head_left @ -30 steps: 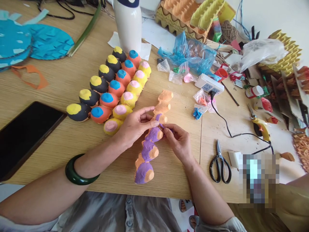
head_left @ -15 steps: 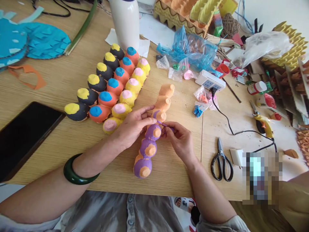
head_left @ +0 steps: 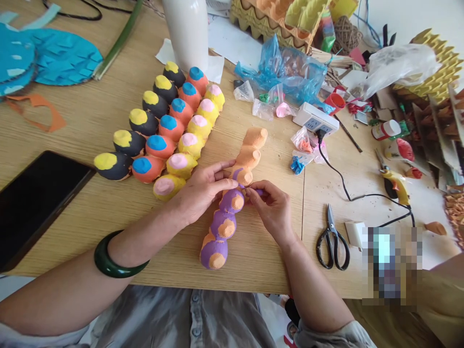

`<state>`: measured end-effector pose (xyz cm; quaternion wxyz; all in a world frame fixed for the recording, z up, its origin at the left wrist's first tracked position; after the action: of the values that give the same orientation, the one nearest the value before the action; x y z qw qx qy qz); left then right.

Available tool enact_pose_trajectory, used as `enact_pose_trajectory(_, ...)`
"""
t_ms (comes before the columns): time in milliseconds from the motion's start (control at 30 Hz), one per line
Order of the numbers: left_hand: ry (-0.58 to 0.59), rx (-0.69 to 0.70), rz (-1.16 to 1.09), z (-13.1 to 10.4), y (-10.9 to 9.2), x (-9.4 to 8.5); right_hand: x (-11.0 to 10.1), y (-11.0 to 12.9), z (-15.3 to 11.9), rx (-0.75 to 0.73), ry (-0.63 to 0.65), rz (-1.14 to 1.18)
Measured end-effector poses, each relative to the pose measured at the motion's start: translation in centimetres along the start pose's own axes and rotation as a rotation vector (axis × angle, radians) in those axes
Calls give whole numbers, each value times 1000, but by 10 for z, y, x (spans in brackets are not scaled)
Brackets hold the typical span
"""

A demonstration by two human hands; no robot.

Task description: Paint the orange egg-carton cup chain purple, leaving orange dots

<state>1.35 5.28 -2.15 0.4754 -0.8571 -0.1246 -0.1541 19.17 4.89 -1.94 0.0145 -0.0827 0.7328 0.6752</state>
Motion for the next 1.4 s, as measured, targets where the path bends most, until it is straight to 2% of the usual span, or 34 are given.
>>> enact_pose_trajectory(133,33,-67,1,-4,-1,3,-4,3,4,13,0,0)
enact_pose_trajectory(233,111,-105,17,-7,-4,10,-3,3,7,88,80,72)
enact_pose_trajectory(333,182,-81,26,-9,-8,16,-2,1,8,150,144,183)
enact_pose_trajectory(533,133,-83,58,-9,-10,14,-3,-2,9,209,111,325)
enact_pose_trajectory(700,108,-158,40,-14,-7,13,9,-5,5,371,251,558)
enact_pose_trajectory(800,124,-138,32,-13,-5,12,11,-4,5,405,257,659)
enact_pose_trajectory(1033,316,14,83,-9,-12,12,10,4,4,395,276,700)
enact_pose_trajectory(1133,322,38,134,-5,-13,8,9,5,4,403,257,689)
enact_pose_trajectory(1233,315,0,160,1,-10,4,11,5,3,396,272,667)
enact_pose_trajectory(1400,246,-28,234,7,-9,-4,16,8,0,372,269,652)
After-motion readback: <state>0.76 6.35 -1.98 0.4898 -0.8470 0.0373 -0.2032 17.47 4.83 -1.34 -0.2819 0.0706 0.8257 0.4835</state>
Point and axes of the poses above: each hand's wrist, its own z-axis towards the middle knuckle, its own x-axis out of the palm, y = z × x, the point moved 6 cm from there along z, towards the middle knuckle, and after that the axes turned 3 degrees about -y, right-handed, at the moved point
